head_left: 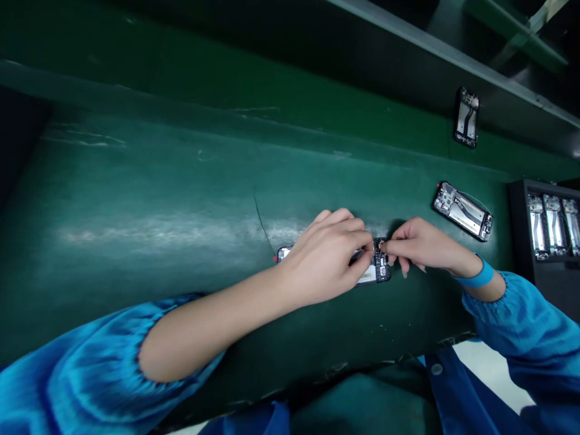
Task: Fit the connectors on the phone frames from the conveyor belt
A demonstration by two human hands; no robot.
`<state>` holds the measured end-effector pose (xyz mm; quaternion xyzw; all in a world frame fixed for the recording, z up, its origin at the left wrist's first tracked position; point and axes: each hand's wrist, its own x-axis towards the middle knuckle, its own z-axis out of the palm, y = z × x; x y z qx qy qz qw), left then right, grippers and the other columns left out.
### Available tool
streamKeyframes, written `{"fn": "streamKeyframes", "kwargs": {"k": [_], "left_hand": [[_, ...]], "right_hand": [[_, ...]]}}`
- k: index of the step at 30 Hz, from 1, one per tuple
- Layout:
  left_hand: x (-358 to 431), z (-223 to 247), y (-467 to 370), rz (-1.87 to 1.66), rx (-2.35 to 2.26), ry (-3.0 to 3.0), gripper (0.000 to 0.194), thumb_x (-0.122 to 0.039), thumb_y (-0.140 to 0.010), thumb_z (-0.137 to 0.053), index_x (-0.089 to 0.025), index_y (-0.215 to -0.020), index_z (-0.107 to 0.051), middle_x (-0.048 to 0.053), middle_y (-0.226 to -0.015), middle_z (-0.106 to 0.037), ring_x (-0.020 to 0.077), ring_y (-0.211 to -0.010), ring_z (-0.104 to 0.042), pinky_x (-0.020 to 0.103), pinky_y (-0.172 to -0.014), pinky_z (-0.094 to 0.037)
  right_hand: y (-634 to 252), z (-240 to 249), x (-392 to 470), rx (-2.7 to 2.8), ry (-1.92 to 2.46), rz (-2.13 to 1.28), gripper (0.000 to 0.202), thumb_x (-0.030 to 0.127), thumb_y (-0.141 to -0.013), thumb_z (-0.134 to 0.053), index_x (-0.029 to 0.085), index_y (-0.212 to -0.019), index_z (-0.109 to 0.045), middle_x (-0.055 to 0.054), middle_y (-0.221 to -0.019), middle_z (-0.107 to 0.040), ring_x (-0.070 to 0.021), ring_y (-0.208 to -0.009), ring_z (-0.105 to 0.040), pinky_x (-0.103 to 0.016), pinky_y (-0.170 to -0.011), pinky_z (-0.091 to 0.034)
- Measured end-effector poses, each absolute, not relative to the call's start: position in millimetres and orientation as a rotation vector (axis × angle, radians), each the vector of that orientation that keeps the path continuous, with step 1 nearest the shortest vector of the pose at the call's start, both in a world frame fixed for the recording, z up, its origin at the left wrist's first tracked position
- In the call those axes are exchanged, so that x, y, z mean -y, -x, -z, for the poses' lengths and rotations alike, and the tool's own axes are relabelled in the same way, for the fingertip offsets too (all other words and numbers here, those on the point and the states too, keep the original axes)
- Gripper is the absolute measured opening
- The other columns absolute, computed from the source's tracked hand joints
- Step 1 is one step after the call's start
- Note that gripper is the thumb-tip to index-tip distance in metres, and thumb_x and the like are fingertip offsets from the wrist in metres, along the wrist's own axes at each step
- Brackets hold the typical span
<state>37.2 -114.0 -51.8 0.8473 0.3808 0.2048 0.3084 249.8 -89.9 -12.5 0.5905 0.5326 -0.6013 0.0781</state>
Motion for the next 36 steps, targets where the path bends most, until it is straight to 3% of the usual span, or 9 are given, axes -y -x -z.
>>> {"fn": "streamKeyframes", "kwargs": {"k": [5, 11, 17, 20, 23, 27, 31, 36], "left_hand": [[107.8, 53.7, -40.2, -0.537, -0.985, -2.356, 0.023, -0.021, -0.1, -0.046, -0.018, -0.091, -0.067, 0.006, -0.094, -0.065, 0.0219, -0.088, -0.053, 0.035, -0.075, -0.037], [109.3, 58.1, -48.4, -0.574, -1.04, -2.466, 0.02, -0.02, -0.1, -0.047, -0.016, -0.089, -0.063, 0.006, -0.089, -0.067, 0.0227, -0.085, -0.053, 0.036, -0.072, -0.036], [112.4, 58.0, -56.2, -0.598, -1.184, -2.486, 0.017, -0.021, -0.098, -0.05, -0.016, -0.086, -0.062, 0.005, -0.084, -0.067, 0.0237, -0.081, -0.055, 0.039, -0.071, -0.037], [115.5, 54.3, -50.9, -0.636, -1.233, -2.47, 0.014, -0.025, -0.098, -0.054, -0.016, -0.095, -0.065, 0.006, -0.09, -0.069, 0.0254, -0.086, -0.058, 0.04, -0.073, -0.039], [125.3, 49.8, -37.1, -0.719, -1.144, -2.584, 0.021, -0.029, -0.101, -0.053, -0.018, -0.107, -0.07, 0.01, -0.11, -0.07, 0.0297, -0.104, -0.06, 0.044, -0.082, -0.042], [142.1, 51.0, -20.4, -0.664, -1.029, -2.731, 0.036, -0.043, -0.103, -0.051, -0.023, -0.126, -0.069, 0.013, -0.134, -0.065, 0.0359, -0.125, -0.056, 0.054, -0.1, -0.039], [147.8, 57.6, -17.2, -0.556, -0.999, -2.759, 0.051, -0.055, -0.101, -0.051, -0.026, -0.141, -0.061, 0.014, -0.15, -0.055, 0.0386, -0.136, -0.05, 0.059, -0.107, -0.037], [146.0, 59.4, -19.6, -0.511, -1.037, -2.748, 0.056, -0.059, -0.1, -0.051, -0.025, -0.143, -0.06, 0.015, -0.156, -0.048, 0.0397, -0.139, -0.048, 0.061, -0.11, -0.036]], "right_hand": [[-249.8, 9.7, 86.3, -1.567, -1.728, 1.822, 0.027, 0.025, -0.086, -0.061, 0.017, -0.062, -0.07, 0.001, -0.047, -0.065, -0.0052, -0.031, -0.042, -0.017, -0.034, -0.029], [-248.6, 8.8, 86.1, -1.538, -1.731, 1.788, 0.028, 0.028, -0.087, -0.062, 0.016, -0.063, -0.071, 0.0, -0.047, -0.065, -0.0058, -0.031, -0.04, -0.02, -0.036, -0.029], [-245.0, 9.3, 98.5, -1.899, -1.808, 1.41, 0.037, 0.029, -0.087, -0.063, 0.018, -0.052, -0.063, 0.005, -0.039, -0.044, -0.0081, -0.041, -0.039, -0.025, -0.043, -0.026], [-255.0, 1.7, 106.1, -2.12, -1.786, 1.51, 0.035, 0.034, -0.095, -0.059, 0.017, -0.067, -0.069, 0.002, -0.057, -0.055, -0.0109, -0.054, -0.046, -0.026, -0.051, -0.034], [-270.5, -4.0, 113.9, -2.399, -1.834, 1.619, 0.031, 0.036, -0.102, -0.053, 0.02, -0.093, -0.077, -0.003, -0.081, -0.061, -0.0154, -0.075, -0.057, -0.029, -0.068, -0.045], [-280.3, 5.1, 125.7, -2.708, -1.873, 1.499, 0.028, 0.035, -0.105, -0.051, 0.023, -0.112, -0.076, -0.004, -0.083, -0.058, -0.0174, -0.078, -0.057, -0.033, -0.07, -0.047], [-276.7, 20.7, 134.4, -2.999, -1.773, 1.155, 0.026, 0.032, -0.104, -0.055, 0.023, -0.118, -0.075, -0.004, -0.083, -0.056, -0.0189, -0.079, -0.057, -0.035, -0.07, -0.047], [-276.2, 24.4, 139.3, -3.026, -1.65, 1.193, 0.015, 0.019, -0.101, -0.06, 0.02, -0.109, -0.072, -0.004, -0.085, -0.068, -0.0167, -0.078, -0.063, -0.032, -0.07, -0.05]]}}
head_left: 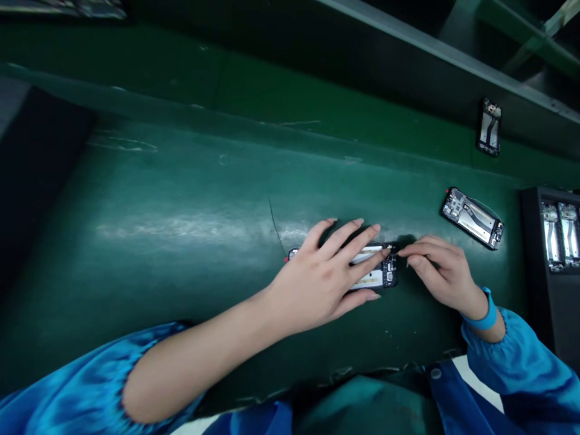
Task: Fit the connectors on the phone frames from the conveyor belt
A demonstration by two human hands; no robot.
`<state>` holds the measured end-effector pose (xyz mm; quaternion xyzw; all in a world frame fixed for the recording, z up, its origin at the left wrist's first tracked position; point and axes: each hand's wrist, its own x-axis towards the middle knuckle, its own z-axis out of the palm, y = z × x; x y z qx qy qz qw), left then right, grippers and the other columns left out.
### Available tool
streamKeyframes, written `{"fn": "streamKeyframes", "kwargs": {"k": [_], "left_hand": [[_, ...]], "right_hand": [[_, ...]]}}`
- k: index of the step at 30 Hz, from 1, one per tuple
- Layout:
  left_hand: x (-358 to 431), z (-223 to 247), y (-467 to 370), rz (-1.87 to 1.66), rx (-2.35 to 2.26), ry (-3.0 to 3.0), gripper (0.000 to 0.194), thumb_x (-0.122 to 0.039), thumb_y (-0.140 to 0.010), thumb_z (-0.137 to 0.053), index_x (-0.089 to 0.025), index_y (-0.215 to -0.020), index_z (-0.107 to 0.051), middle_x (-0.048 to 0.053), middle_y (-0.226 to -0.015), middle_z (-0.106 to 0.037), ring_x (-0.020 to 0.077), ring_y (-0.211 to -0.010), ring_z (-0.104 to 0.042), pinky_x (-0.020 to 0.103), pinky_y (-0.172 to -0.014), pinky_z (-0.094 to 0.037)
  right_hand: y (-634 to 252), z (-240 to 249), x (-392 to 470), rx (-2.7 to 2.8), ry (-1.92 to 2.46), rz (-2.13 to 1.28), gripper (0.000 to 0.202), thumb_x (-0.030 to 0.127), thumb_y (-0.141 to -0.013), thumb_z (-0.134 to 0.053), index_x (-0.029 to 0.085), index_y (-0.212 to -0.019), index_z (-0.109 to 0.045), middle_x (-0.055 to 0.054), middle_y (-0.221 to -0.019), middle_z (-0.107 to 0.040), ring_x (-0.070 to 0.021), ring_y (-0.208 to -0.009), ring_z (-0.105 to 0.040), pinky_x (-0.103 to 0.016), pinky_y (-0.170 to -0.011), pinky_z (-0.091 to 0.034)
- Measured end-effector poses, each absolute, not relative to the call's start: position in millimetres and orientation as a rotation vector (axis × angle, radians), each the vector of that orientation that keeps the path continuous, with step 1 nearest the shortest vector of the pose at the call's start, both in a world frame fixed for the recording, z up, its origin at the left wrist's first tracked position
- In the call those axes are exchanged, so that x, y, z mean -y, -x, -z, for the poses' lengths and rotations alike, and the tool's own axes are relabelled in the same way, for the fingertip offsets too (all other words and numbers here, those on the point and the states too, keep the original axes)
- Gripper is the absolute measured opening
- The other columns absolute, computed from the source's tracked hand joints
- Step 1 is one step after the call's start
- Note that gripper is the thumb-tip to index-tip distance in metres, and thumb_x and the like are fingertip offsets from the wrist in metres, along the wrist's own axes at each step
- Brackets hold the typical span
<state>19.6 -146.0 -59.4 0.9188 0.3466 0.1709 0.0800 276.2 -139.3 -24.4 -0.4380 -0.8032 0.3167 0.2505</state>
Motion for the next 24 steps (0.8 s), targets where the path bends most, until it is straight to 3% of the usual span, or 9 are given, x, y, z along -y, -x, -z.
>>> {"fn": "streamKeyframes", "kwargs": {"k": [3, 8, 24], "left_hand": [[146.1, 58.5, -19.7, -0.496, -1.038, -2.745, 0.056, -0.06, -0.1, -0.05, -0.026, -0.144, -0.059, 0.014, -0.158, -0.047, 0.0398, -0.14, -0.047, 0.062, -0.11, -0.036], [146.4, 57.5, -19.3, -0.493, -1.045, -2.74, 0.056, -0.059, -0.1, -0.05, -0.027, -0.144, -0.059, 0.015, -0.157, -0.047, 0.0405, -0.14, -0.048, 0.063, -0.11, -0.037], [145.2, 57.3, -19.5, -0.488, -1.048, -2.721, 0.055, -0.058, -0.1, -0.05, -0.026, -0.144, -0.059, 0.018, -0.156, -0.047, 0.0418, -0.139, -0.049, 0.065, -0.108, -0.039]], "right_hand": [[-281.6, 22.8, 139.3, 2.289, 1.203, -0.736, 0.008, 0.018, -0.098, -0.064, 0.018, -0.101, -0.071, -0.007, -0.09, -0.072, -0.0195, -0.081, -0.066, -0.034, -0.073, -0.051], [-281.9, 28.9, 130.1, 2.357, 1.174, -0.649, 0.016, 0.019, -0.098, -0.062, 0.019, -0.082, -0.064, -0.004, -0.07, -0.064, -0.0179, -0.065, -0.059, -0.034, -0.062, -0.047], [-266.0, 43.4, 123.2, 2.284, 1.136, -0.507, 0.021, 0.018, -0.099, -0.058, 0.02, -0.078, -0.062, -0.004, -0.069, -0.064, -0.0176, -0.063, -0.06, -0.032, -0.06, -0.048]]}}
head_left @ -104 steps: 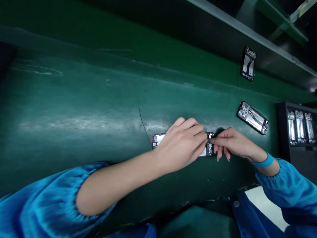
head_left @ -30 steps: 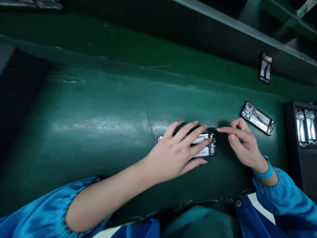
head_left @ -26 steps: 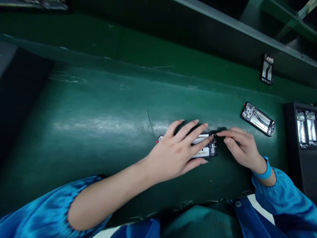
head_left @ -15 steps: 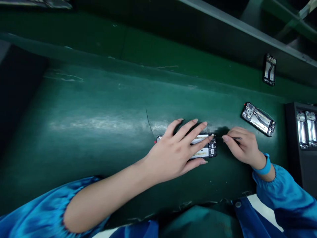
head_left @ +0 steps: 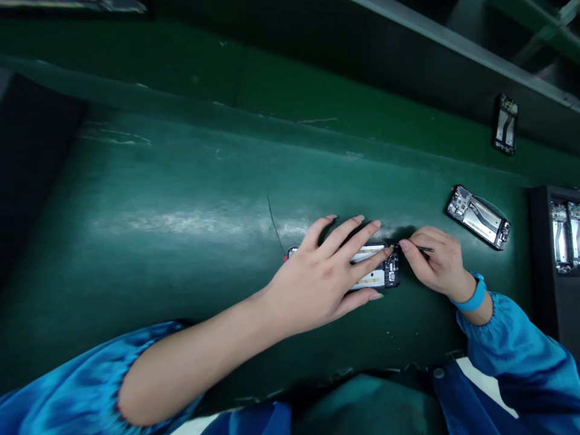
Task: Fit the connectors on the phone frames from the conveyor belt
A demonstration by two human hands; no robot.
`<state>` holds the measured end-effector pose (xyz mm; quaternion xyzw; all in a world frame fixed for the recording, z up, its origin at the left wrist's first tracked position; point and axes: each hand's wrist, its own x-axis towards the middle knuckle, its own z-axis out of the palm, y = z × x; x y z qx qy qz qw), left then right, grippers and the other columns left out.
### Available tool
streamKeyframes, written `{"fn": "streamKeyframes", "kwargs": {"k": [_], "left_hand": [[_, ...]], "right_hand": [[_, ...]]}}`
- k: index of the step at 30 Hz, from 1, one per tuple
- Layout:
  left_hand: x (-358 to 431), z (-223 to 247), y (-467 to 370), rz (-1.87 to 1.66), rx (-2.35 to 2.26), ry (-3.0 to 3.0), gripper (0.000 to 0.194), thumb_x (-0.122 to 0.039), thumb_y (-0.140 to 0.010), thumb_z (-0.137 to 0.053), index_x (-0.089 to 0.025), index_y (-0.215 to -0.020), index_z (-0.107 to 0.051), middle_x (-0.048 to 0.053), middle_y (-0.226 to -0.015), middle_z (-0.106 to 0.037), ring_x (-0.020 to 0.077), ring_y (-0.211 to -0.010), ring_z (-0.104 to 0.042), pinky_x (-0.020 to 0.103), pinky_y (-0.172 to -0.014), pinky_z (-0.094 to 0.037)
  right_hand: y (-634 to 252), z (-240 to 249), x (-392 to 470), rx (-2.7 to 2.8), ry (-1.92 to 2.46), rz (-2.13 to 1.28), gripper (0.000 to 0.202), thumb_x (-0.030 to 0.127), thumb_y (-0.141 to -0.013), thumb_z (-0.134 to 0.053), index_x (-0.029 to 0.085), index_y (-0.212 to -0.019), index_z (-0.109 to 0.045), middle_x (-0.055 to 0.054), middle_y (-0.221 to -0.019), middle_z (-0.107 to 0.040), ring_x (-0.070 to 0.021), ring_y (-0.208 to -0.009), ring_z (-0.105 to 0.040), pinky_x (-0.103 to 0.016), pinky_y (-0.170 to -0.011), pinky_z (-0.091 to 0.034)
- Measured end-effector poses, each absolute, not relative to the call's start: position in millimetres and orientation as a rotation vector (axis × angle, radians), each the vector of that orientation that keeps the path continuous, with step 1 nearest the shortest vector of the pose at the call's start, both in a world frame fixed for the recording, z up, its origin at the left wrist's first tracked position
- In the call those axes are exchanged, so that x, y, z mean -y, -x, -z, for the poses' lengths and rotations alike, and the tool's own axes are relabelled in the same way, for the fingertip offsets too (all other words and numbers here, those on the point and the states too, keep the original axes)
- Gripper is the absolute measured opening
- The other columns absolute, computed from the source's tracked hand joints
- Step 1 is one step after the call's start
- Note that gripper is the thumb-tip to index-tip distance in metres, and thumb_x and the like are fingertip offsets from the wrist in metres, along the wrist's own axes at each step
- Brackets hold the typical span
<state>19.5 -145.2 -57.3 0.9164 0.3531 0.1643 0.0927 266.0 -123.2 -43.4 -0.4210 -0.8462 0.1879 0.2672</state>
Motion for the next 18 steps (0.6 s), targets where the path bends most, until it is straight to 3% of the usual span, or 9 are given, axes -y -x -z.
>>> {"fn": "streamKeyframes", "kwargs": {"k": [11, 18], "left_hand": [[145.3, 54.9, -19.0, -0.463, -1.048, -2.705, 0.054, -0.057, -0.1, -0.05, -0.027, -0.145, -0.058, 0.017, -0.157, -0.046, 0.0415, -0.139, -0.048, 0.065, -0.108, -0.038], [144.4, 54.9, -20.6, -0.514, -1.099, -2.66, 0.049, -0.056, -0.097, -0.054, -0.026, -0.135, -0.066, 0.018, -0.136, -0.062, 0.0423, -0.136, -0.049, 0.066, -0.107, -0.039]], "right_hand": [[-265.4, 45.0, 126.1, 2.32, 1.182, -0.51, 0.025, 0.022, -0.1, -0.056, 0.021, -0.075, -0.061, -0.005, -0.069, -0.063, -0.0178, -0.064, -0.058, -0.033, -0.063, -0.045], [-259.6, 36.1, 115.7, 2.133, 1.396, -0.894, 0.038, 0.03, -0.102, -0.055, 0.02, -0.065, -0.058, -0.001, -0.062, -0.057, -0.014, -0.059, -0.054, -0.029, -0.059, -0.04]]}}
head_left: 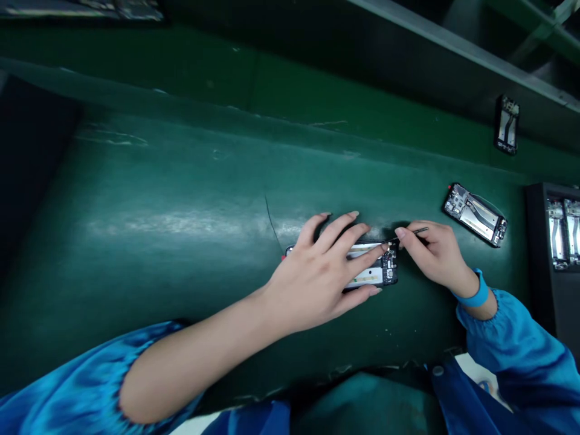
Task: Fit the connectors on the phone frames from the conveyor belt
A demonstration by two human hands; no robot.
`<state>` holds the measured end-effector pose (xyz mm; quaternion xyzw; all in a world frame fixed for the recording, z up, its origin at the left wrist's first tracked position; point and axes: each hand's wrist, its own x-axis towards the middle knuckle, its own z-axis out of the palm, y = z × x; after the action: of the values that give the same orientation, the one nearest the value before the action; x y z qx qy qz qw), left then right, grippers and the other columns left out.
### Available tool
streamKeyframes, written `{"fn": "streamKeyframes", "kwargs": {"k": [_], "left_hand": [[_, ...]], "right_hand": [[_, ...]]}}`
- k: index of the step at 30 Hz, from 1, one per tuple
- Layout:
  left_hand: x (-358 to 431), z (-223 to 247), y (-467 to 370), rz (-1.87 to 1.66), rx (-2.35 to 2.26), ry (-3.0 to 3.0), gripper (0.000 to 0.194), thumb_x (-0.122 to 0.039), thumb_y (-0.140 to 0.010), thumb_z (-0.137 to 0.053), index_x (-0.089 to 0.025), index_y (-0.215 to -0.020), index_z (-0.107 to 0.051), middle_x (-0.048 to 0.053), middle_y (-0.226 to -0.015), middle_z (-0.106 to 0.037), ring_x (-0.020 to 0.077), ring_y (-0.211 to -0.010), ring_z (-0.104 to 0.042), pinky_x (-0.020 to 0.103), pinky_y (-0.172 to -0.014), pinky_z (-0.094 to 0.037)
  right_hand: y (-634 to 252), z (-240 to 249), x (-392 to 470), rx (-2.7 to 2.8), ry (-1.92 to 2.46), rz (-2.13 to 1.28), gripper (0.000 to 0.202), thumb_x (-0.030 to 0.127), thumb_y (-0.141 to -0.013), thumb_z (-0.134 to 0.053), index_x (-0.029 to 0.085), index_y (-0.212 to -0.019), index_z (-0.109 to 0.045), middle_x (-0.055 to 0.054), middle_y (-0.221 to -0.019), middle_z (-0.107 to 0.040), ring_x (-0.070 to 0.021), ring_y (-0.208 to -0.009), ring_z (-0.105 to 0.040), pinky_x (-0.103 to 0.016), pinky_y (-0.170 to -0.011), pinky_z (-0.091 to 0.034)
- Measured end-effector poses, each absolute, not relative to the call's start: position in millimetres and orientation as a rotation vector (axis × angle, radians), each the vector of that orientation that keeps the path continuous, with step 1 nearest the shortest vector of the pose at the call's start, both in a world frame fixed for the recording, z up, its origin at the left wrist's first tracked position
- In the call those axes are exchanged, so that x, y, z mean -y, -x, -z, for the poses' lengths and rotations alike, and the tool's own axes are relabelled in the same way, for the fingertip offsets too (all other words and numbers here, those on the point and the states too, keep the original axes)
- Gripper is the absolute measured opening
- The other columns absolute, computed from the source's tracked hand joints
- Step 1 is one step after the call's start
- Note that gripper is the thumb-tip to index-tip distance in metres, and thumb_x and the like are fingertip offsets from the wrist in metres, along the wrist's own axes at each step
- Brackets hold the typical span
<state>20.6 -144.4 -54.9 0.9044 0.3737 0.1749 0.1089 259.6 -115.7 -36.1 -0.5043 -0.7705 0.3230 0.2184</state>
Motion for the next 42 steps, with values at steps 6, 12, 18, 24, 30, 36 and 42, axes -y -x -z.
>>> {"fn": "streamKeyframes", "kwargs": {"k": [6, 12, 18, 24, 30, 36, 42], "left_hand": [[148.3, 54.1, -25.5, -0.554, -1.107, -2.695, 0.046, -0.05, -0.097, -0.055, -0.021, -0.13, -0.069, 0.017, -0.124, -0.067, 0.0418, -0.131, -0.053, 0.065, -0.105, -0.041], [153.9, 57.3, -26.4, -0.607, -1.108, -2.732, 0.043, -0.046, -0.099, -0.057, -0.022, -0.132, -0.068, 0.014, -0.134, -0.066, 0.0393, -0.131, -0.054, 0.059, -0.105, -0.041], [154.8, 58.3, -28.7, -0.609, -1.075, -2.734, 0.041, -0.047, -0.1, -0.055, -0.022, -0.129, -0.07, 0.015, -0.136, -0.065, 0.0385, -0.131, -0.055, 0.058, -0.104, -0.041], [136.1, 50.6, -5.8, -0.599, -1.087, -2.548, 0.036, -0.044, -0.102, -0.05, -0.024, -0.124, -0.072, 0.012, -0.124, -0.071, 0.033, -0.119, -0.061, 0.052, -0.097, -0.042], [97.0, 37.2, 48.4, -0.351, -1.118, -2.123, 0.028, -0.037, -0.098, -0.054, -0.026, -0.094, -0.079, 0.002, -0.094, -0.077, 0.021, -0.091, -0.063, 0.037, -0.085, -0.047], [94.6, 37.4, 45.0, -0.324, -1.089, -2.03, 0.021, -0.031, -0.095, -0.06, -0.029, -0.093, -0.08, 0.0, -0.093, -0.076, 0.0209, -0.095, -0.059, 0.039, -0.094, -0.042], [95.4, 37.2, 44.3, -0.323, -1.1, -2.012, 0.021, -0.031, -0.095, -0.06, -0.029, -0.093, -0.08, 0.0, -0.092, -0.076, 0.021, -0.095, -0.058, 0.041, -0.095, -0.039]], "right_hand": [[-262.3, 16.9, 95.0, 1.828, 1.691, -1.604, 0.045, 0.038, -0.096, -0.059, 0.018, -0.055, -0.06, 0.0, -0.051, -0.058, -0.0099, -0.045, -0.052, -0.023, -0.047, -0.04], [-248.4, 8.6, 83.3, 1.799, 1.938, -1.99, 0.036, 0.028, -0.089, -0.062, 0.017, -0.054, -0.063, -0.001, -0.044, -0.062, -0.0093, -0.039, -0.057, -0.016, -0.04, -0.04], [-240.0, 8.3, 77.6, 1.835, 1.965, -1.994, 0.034, 0.021, -0.088, -0.058, 0.017, -0.054, -0.065, 0.0, -0.042, -0.06, -0.009, -0.037, -0.057, -0.015, -0.037, -0.039], [-239.8, 9.8, 75.8, 1.872, 1.933, -2.013, 0.035, 0.019, -0.087, -0.057, 0.016, -0.053, -0.066, -0.003, -0.047, -0.065, -0.0095, -0.038, -0.059, -0.015, -0.036, -0.041], [-244.8, 17.5, 79.8, 1.738, 1.994, -2.054, 0.032, 0.023, -0.085, -0.063, 0.016, -0.054, -0.068, -0.01, -0.058, -0.073, -0.0158, -0.051, -0.071, -0.016, -0.036, -0.047], [-248.2, 21.6, 79.7, 1.726, 1.98, -2.058, 0.032, 0.025, -0.085, -0.066, 0.015, -0.055, -0.07, -0.012, -0.063, -0.075, -0.0188, -0.056, -0.073, -0.018, -0.037, -0.05], [-247.5, 20.6, 80.3, 1.687, 2.012, -2.065, 0.031, 0.023, -0.084, -0.067, 0.015, -0.054, -0.07, -0.011, -0.061, -0.074, -0.019, -0.055, -0.073, -0.018, -0.036, -0.051]]}}
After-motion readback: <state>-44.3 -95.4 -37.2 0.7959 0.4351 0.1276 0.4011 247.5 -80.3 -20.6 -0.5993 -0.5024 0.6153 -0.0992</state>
